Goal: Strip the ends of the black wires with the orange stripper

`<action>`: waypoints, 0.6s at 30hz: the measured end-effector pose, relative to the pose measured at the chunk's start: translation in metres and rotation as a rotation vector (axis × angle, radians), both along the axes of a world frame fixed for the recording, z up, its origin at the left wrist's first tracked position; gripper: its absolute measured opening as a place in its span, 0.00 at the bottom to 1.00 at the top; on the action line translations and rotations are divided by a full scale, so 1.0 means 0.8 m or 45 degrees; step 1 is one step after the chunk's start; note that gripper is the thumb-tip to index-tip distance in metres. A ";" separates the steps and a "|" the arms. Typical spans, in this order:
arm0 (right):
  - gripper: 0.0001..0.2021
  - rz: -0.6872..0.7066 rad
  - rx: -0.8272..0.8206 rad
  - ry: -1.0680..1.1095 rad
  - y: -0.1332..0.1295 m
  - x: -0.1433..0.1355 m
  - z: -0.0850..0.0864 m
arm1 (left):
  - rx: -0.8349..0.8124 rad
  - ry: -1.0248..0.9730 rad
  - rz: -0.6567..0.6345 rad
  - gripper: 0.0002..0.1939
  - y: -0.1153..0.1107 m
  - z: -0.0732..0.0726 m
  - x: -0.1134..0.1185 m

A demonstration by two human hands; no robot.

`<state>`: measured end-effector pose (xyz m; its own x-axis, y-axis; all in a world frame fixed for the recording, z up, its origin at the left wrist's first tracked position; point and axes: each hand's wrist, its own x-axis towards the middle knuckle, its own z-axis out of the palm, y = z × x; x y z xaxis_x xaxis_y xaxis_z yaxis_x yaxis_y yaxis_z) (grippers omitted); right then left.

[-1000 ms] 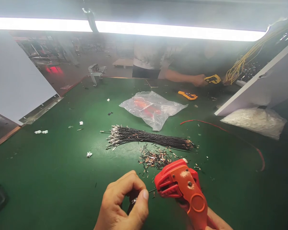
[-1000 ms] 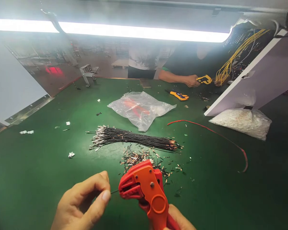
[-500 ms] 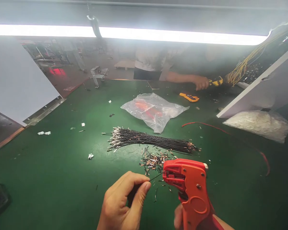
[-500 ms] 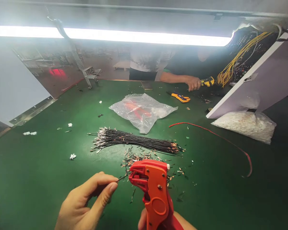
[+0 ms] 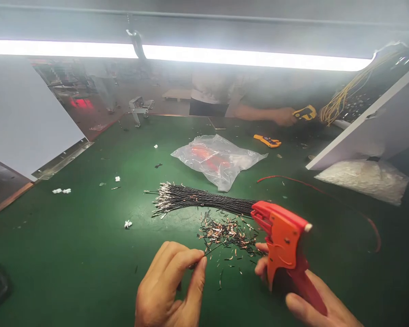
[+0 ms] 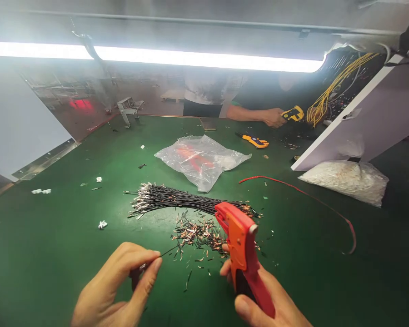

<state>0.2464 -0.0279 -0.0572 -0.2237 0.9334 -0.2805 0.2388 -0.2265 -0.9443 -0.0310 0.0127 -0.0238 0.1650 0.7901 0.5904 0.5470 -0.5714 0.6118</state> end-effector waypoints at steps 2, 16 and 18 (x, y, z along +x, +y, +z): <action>0.27 0.039 0.140 -0.294 0.005 0.005 0.012 | 0.006 -0.011 0.053 0.11 0.000 0.001 0.000; 0.25 0.233 1.544 -1.172 0.008 -0.046 -0.036 | 0.062 0.107 -0.074 0.13 0.002 -0.009 0.003; 0.24 0.177 1.560 -1.200 0.006 -0.049 -0.043 | 0.077 0.165 -0.059 0.13 0.001 -0.012 0.005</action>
<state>0.2075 -0.0230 -0.0913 -0.5131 0.6768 0.5279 0.7851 0.6186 -0.0300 -0.0267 0.0136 -0.0334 0.2783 0.7432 0.6084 0.5911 -0.6318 0.5014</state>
